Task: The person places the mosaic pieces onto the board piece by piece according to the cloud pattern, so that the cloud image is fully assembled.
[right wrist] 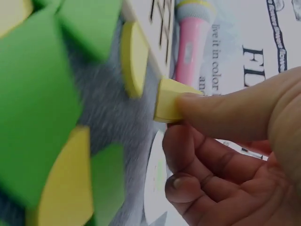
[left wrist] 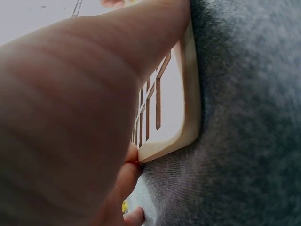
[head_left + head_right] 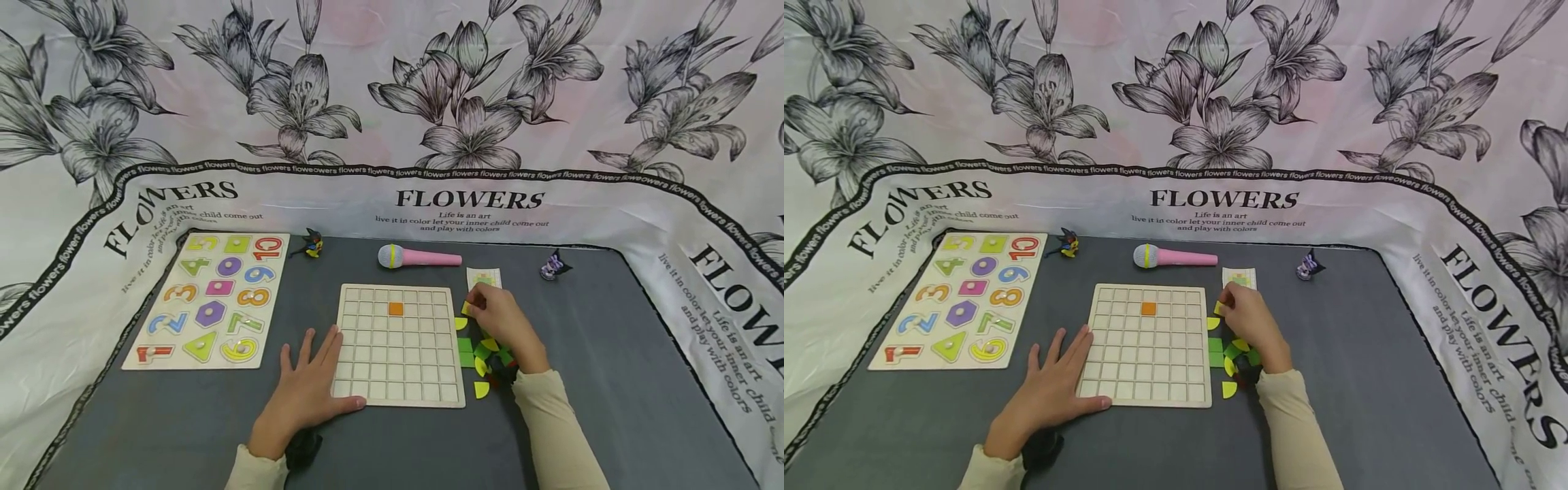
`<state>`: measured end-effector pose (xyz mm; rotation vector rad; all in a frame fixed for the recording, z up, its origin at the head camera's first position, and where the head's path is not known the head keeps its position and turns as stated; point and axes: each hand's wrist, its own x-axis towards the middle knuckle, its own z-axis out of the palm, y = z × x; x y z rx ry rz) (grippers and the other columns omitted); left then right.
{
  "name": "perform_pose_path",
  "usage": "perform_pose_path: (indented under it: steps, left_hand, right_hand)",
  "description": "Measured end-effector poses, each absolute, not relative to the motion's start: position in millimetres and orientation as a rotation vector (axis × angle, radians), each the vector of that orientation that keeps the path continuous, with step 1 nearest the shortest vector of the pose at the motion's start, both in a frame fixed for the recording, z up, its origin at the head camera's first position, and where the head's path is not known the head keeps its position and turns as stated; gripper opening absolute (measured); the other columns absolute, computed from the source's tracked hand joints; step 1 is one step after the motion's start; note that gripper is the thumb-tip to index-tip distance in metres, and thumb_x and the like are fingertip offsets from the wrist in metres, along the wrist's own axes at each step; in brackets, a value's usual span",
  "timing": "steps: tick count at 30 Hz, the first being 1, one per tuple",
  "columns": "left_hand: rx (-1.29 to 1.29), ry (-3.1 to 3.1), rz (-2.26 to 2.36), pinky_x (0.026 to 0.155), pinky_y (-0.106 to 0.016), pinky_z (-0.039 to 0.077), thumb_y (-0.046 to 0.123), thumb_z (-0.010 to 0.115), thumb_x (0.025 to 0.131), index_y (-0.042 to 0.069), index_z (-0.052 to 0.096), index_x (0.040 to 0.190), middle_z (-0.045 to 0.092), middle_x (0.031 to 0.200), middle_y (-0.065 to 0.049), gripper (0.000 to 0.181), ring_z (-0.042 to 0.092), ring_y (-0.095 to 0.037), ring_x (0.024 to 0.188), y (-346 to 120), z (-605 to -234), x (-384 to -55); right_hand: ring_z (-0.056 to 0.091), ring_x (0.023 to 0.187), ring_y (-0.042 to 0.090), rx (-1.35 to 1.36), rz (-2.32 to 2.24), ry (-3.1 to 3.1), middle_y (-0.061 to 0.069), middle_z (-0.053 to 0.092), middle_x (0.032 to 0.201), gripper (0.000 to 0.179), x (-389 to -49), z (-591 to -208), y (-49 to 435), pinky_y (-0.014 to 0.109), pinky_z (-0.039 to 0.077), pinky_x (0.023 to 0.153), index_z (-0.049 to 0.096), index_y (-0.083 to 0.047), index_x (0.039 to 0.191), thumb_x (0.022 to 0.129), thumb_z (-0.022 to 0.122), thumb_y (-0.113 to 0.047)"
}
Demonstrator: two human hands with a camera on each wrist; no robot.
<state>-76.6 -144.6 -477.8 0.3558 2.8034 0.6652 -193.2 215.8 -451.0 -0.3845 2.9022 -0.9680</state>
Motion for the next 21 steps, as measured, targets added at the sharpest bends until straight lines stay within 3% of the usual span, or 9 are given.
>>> perform_pose_path:
  steps: [21]
  left_hand:
    - [0.352,2.807,0.680,0.116,-0.081,-0.002,0.066,0.086,0.082,0.004,0.028,0.170,0.020,0.177,-0.013,0.122,0.007,-0.051,0.161,-146,-475,-75]
  right_hand:
    - [0.068,0.086,0.023,-0.613,-1.124,2.774,0.008,0.072,0.093,0.003,-202,-452,143,0.043,0.057,0.076,0.071,0.002,0.100,0.098,0.073,0.001]
